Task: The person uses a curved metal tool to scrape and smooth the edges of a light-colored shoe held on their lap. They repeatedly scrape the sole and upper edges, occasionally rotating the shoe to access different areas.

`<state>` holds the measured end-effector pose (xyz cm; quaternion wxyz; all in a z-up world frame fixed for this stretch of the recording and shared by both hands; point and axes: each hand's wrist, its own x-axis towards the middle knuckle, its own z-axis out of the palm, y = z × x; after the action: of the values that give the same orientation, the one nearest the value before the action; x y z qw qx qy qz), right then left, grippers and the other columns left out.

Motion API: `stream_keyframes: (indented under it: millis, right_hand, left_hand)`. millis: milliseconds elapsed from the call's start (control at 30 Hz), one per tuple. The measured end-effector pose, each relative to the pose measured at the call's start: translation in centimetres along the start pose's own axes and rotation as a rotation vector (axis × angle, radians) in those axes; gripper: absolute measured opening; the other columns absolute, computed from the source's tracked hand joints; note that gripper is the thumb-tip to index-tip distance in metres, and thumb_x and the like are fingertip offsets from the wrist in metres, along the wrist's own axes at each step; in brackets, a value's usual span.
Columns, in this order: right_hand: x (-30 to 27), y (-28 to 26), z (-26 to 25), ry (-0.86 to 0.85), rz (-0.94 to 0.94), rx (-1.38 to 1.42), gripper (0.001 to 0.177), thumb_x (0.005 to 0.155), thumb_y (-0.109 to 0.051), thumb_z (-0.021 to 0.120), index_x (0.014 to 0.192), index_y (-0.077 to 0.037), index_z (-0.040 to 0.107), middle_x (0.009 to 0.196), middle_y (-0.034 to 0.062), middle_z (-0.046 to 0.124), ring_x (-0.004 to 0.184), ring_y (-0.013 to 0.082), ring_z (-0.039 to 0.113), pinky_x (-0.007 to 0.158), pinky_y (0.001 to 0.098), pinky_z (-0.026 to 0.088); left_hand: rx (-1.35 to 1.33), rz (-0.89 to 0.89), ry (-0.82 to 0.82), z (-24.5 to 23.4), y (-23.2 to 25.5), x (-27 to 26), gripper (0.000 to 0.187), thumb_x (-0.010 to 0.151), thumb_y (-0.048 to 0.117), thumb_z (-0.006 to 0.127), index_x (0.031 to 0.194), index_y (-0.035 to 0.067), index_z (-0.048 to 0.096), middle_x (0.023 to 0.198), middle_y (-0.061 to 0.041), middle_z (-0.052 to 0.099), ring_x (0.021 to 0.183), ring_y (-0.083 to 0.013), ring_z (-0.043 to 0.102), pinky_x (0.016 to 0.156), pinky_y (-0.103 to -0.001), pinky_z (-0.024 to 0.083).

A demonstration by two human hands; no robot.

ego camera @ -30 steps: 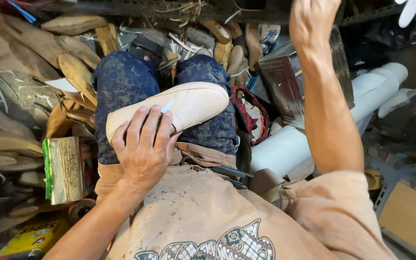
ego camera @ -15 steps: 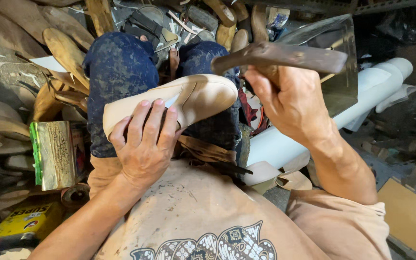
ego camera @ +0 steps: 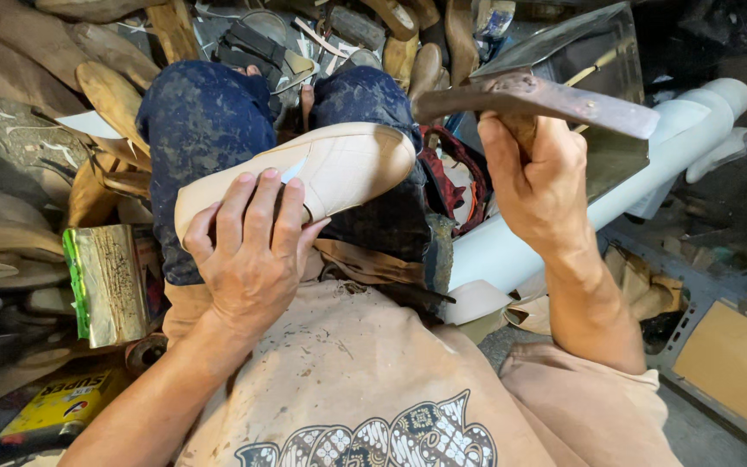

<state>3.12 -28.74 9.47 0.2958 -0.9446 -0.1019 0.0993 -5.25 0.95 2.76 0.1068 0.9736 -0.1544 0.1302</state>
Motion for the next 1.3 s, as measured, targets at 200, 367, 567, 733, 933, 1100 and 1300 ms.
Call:
stream_keyframes:
  millis: [200,367,567,733,933,1100,1300]
  right_hand:
    - [-1.3,-0.4,1.9,0.044,-0.148,0.05,0.015,0.107,-0.003,0.057,0.112,0.009,0.065,0.104,0.0187,0.073,0.096,0.0353,0.069,0.091,0.0461,0.052]
    - [-4.4,1.0,4.7,0.217,-0.008,0.004,0.023,0.106,-0.011,0.06,0.12,0.008,0.062,0.095,0.0163,0.074,0.092,0.0363,0.071,0.085,0.0473,0.051]
    - [-6.6,0.2,9.0,0.45,-0.038,0.003,0.028,0.106,-0.018,0.056,0.108,0.009,0.065,0.106,0.0271,0.065,0.092,0.0425,0.065,0.08,0.0513,0.049]
    - [-8.9,0.9,12.4,0.616,0.322,0.23,0.026,0.103,-0.019,0.055,0.087,0.0,0.062,0.062,0.009,0.057,0.055,0.0215,0.056,0.055,0.0393,0.048]
    - [-8.7,-0.6,11.0,0.641,0.192,0.141,0.025,0.105,-0.02,0.052,0.098,0.001,0.063,0.077,0.0109,0.063,0.071,0.025,0.063,0.074,0.0409,0.052]
    - [-8.6,-2.6,8.8,0.735,0.247,0.26,0.017,0.102,-0.008,0.047,0.098,0.001,0.061,0.06,0.0084,0.05,0.046,0.017,0.049,0.048,0.0338,0.05]
    - [-11.0,0.7,12.5,0.625,-0.027,0.046,0.027,0.101,-0.017,0.063,0.112,0.007,0.063,0.109,0.0232,0.061,0.096,0.0368,0.066,0.085,0.0461,0.056]
  left_hand:
    - [0.009,0.002,-0.066,-0.6,-0.4,0.9,0.053,0.099,0.055,0.082,0.131,0.017,0.065,0.133,-0.004,0.069,0.123,-0.0238,0.066,0.1,-0.044,0.041]
    - [0.045,-0.011,-0.124,-1.2,-0.5,1.8,0.057,0.096,0.061,0.077,0.132,0.017,0.066,0.131,-0.004,0.071,0.119,-0.022,0.066,0.097,-0.042,0.041]
    - [0.064,-0.015,-0.131,-1.2,-0.1,2.2,0.06,0.094,0.06,0.08,0.133,0.015,0.066,0.132,-0.005,0.07,0.119,-0.0233,0.065,0.095,-0.044,0.041]
    - [0.055,-0.005,-0.129,-1.3,0.0,2.4,0.063,0.093,0.061,0.079,0.133,0.014,0.066,0.13,-0.005,0.07,0.115,-0.0242,0.065,0.095,-0.044,0.041]
    - [0.035,-0.013,-0.188,-2.2,-0.8,4.1,0.068,0.083,0.062,0.081,0.129,0.014,0.066,0.12,-0.005,0.068,0.104,-0.0262,0.059,0.09,-0.042,0.041]
    - [0.113,-0.013,-0.262,-2.4,-1.3,5.2,0.072,0.083,0.075,0.072,0.128,0.019,0.065,0.106,-0.003,0.064,0.095,-0.0245,0.056,0.078,-0.039,0.039]
    - [0.074,-0.011,-0.23,-2.2,-0.9,4.8,0.073,0.083,0.071,0.075,0.13,0.017,0.065,0.11,-0.004,0.064,0.095,-0.0257,0.056,0.079,-0.04,0.04]
